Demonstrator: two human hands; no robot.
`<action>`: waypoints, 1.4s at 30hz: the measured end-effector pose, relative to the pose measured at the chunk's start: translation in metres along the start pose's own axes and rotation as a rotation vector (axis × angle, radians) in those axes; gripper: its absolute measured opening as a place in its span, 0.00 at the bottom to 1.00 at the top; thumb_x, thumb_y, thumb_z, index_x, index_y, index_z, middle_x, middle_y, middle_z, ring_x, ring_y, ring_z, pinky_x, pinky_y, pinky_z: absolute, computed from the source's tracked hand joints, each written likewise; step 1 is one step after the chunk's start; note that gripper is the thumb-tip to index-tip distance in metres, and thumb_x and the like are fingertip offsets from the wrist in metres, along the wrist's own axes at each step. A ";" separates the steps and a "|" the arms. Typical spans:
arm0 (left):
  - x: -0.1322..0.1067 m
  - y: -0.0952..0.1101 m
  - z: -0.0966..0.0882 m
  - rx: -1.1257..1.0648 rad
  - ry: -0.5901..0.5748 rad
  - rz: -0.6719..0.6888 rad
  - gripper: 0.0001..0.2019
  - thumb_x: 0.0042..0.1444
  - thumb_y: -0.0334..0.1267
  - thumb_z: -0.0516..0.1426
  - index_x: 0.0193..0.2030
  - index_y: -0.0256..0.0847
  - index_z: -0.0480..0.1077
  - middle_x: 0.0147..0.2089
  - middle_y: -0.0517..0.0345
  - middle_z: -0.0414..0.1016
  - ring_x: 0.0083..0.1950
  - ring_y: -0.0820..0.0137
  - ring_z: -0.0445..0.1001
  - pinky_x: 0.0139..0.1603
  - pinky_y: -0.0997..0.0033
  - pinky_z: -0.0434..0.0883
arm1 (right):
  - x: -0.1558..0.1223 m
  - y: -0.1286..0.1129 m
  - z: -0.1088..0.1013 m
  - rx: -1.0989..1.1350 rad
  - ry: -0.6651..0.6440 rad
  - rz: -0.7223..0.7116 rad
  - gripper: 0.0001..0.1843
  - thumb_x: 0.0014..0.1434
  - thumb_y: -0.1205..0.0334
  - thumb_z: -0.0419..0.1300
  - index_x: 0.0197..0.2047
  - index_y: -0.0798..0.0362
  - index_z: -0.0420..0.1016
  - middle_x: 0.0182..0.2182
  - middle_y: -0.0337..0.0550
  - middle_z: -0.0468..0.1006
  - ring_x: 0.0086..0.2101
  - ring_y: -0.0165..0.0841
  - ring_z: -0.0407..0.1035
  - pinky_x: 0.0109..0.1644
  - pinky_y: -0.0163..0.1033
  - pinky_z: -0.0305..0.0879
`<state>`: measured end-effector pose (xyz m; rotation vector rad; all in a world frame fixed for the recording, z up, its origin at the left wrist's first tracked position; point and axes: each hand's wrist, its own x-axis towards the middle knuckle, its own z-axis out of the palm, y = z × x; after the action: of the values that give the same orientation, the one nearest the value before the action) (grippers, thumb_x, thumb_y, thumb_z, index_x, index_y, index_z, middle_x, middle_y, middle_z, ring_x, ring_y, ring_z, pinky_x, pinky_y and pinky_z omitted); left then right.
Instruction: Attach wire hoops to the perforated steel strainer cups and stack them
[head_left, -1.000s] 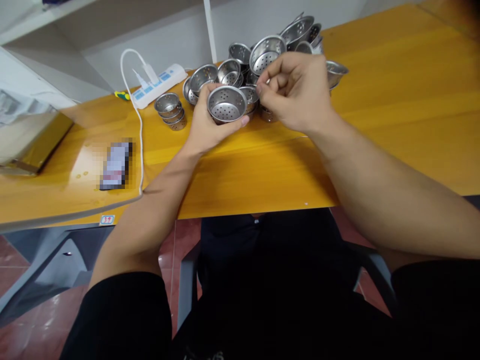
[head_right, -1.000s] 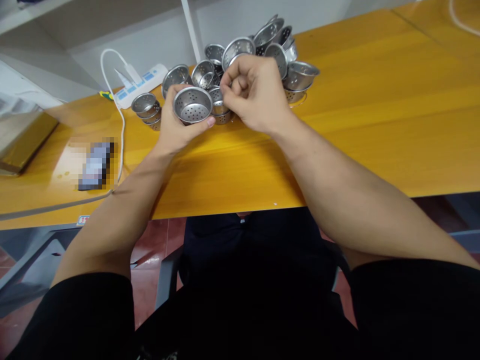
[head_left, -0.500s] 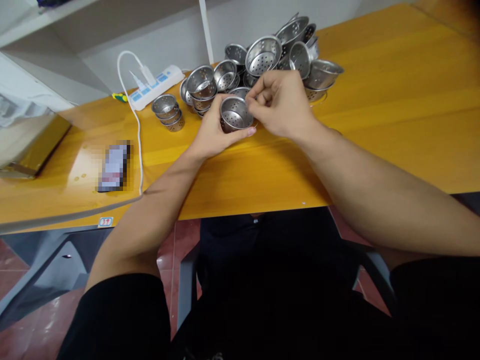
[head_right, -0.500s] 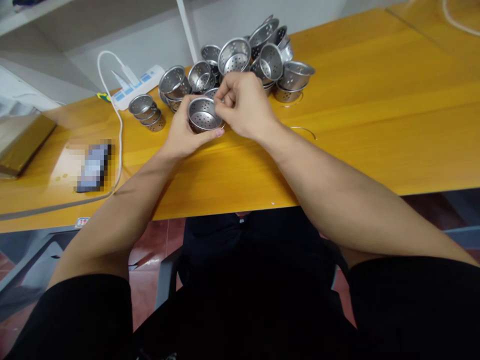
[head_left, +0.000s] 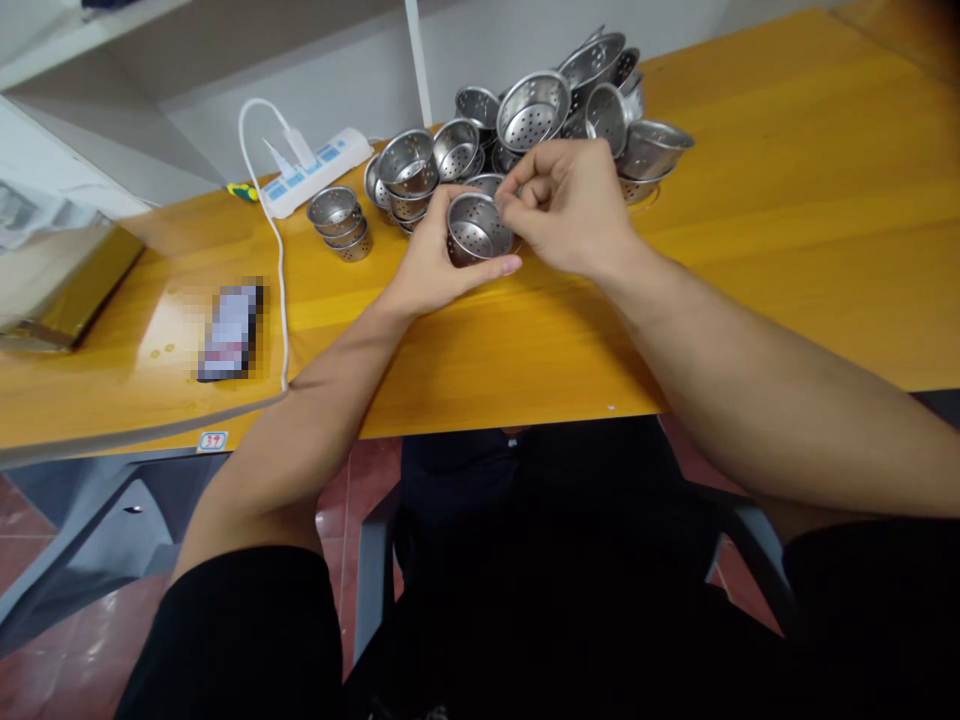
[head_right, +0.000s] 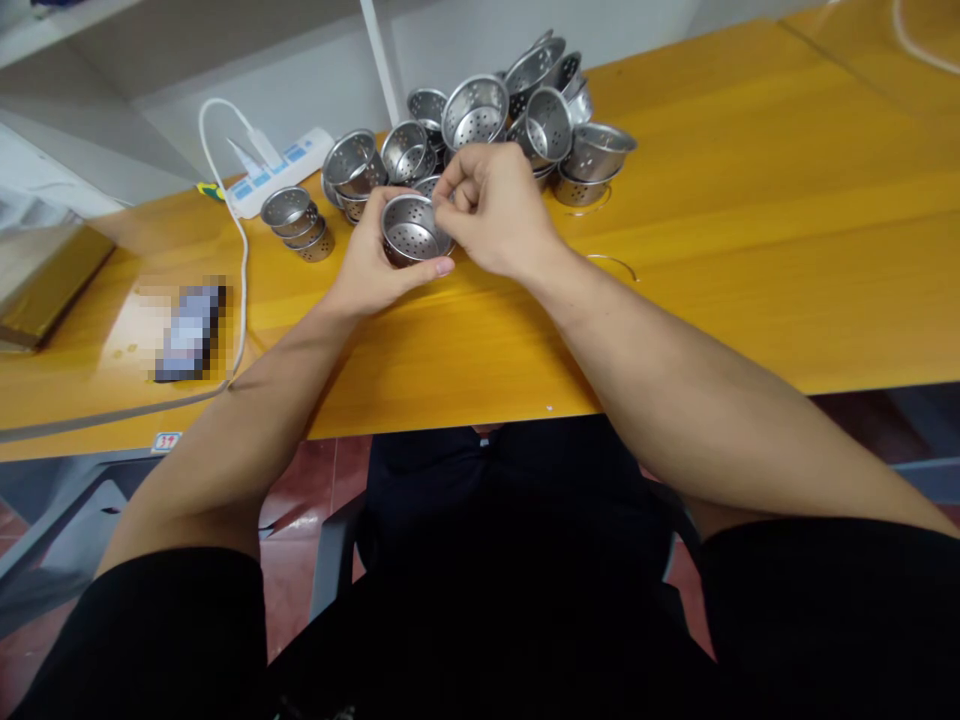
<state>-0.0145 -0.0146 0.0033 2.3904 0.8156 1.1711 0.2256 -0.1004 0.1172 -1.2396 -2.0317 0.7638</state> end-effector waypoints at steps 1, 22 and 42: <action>0.000 0.001 -0.001 -0.003 0.000 0.002 0.55 0.65 0.89 0.73 0.82 0.53 0.67 0.72 0.45 0.81 0.71 0.43 0.87 0.79 0.36 0.82 | 0.000 0.000 0.000 0.012 0.019 0.014 0.49 0.62 0.13 0.74 0.74 0.35 0.86 0.30 0.47 0.79 0.44 0.58 0.71 0.47 0.63 0.71; 0.001 0.006 -0.001 -0.081 0.018 0.050 0.55 0.66 0.93 0.69 0.78 0.50 0.69 0.68 0.47 0.81 0.68 0.46 0.87 0.75 0.43 0.82 | 0.017 0.043 0.016 0.297 0.274 -0.197 0.33 0.69 0.27 0.86 0.41 0.43 0.79 0.28 0.39 0.77 0.29 0.37 0.65 0.35 0.47 0.66; 0.001 0.004 -0.009 -0.041 0.032 0.084 0.39 0.78 0.72 0.76 0.78 0.50 0.70 0.65 0.51 0.82 0.67 0.50 0.90 0.73 0.45 0.88 | 0.026 0.065 0.010 0.405 0.048 -0.253 0.42 0.54 0.17 0.93 0.43 0.41 0.83 0.26 0.33 0.77 0.27 0.36 0.69 0.34 0.48 0.73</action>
<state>-0.0197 -0.0163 0.0109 2.3991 0.7001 1.2491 0.2440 -0.0533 0.0677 -0.7499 -1.8317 0.9507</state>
